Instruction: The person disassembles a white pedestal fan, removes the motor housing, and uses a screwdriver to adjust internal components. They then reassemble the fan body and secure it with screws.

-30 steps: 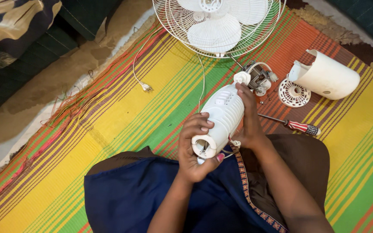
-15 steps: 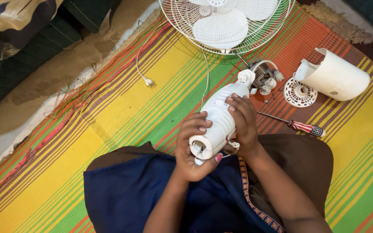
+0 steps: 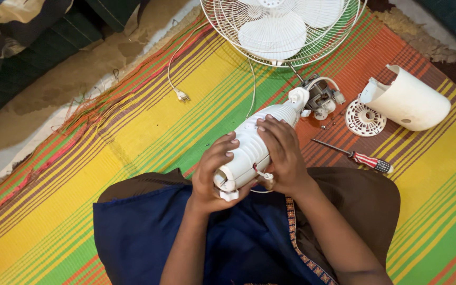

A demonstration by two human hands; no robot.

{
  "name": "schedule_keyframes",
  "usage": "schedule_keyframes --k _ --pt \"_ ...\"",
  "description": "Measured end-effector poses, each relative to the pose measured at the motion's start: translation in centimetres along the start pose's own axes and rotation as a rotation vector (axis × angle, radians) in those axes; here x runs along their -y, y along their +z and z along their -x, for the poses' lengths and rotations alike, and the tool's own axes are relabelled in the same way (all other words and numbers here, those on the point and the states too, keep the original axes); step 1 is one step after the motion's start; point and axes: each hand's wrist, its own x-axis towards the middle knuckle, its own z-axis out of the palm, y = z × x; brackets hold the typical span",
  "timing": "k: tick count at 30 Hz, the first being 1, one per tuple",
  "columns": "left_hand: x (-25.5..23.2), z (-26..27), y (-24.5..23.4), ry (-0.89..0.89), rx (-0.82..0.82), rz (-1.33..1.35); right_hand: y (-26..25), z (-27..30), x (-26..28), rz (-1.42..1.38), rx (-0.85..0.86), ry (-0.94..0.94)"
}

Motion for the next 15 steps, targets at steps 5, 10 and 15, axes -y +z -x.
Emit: schedule_keyframes --k 5,10,15 --pt "0.3 0.4 -0.5 -0.003 0.005 -0.004 0.5 1.6 -0.2 -0.136 -0.114 0.099" --pt "0.6 0.9 -1.7 -0.075 0.005 -0.113 4.4 5.6 -0.5 -0.690 -0.372 0.652" --pt "0.3 2.3 -2.4 -0.121 0.028 -0.189 9.2 7.0 -4.3 -1.703 -0.561 1.230"
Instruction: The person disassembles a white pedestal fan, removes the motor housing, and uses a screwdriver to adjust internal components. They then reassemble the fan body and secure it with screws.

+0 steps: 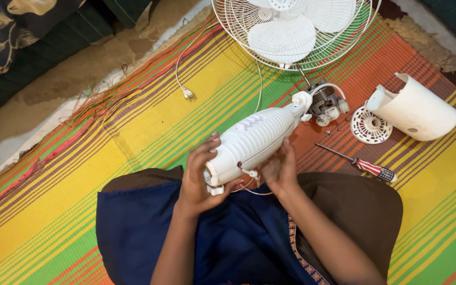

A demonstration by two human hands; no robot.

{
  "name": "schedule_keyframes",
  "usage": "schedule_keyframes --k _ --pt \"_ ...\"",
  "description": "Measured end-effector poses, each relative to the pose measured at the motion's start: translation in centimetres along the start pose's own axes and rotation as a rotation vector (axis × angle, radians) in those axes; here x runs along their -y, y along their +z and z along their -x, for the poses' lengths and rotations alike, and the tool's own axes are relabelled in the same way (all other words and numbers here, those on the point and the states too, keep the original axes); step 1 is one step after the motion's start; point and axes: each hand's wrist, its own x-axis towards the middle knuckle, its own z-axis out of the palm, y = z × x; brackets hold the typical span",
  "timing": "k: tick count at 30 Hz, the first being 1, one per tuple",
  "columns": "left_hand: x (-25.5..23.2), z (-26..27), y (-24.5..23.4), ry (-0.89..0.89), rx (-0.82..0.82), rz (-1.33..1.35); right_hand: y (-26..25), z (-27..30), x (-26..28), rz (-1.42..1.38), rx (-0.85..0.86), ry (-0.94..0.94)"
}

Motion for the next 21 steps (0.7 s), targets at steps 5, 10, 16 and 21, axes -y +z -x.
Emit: schedule_keyframes --k 5,10,16,21 --pt "-0.8 2.3 0.2 -0.042 0.004 -0.109 -1.2 -3.3 -0.4 -0.123 0.071 0.000" --pt "-2.0 4.3 0.5 -0.041 -0.013 -0.287 -2.4 -4.1 -0.4 -0.034 -0.005 0.006" --pt "-2.1 5.8 2.2 -0.082 -0.072 -0.260 -3.6 -3.8 1.1 0.067 -0.059 0.012" --pt "-0.9 6.7 4.1 -0.131 -0.105 -0.264 -3.0 -3.3 4.0 0.232 -0.152 -0.007"
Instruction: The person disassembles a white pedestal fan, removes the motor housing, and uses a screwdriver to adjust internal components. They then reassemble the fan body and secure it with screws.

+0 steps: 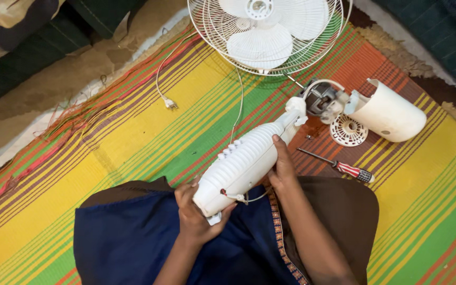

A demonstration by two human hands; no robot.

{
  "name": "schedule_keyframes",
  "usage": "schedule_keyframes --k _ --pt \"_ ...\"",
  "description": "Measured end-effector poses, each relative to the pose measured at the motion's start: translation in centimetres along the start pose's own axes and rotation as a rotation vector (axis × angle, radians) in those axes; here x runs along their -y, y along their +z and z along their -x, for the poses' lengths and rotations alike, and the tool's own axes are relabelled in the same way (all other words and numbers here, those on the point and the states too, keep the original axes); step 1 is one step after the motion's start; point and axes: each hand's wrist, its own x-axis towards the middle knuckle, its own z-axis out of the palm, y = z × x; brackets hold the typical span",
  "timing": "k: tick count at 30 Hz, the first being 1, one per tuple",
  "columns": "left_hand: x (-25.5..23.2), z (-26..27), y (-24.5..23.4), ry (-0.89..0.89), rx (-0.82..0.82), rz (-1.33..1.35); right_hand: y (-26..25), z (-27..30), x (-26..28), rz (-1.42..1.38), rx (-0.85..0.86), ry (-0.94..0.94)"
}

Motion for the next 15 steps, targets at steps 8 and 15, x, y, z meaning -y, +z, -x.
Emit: schedule_keyframes --k 8,15 --pt "3.1 0.1 7.4 -0.086 -0.062 0.071 -0.3 -2.2 5.1 0.211 -0.194 -0.262" --pt "5.9 0.7 13.4 -0.408 0.027 0.267 -1.3 -6.2 7.5 0.354 -0.253 -0.376"
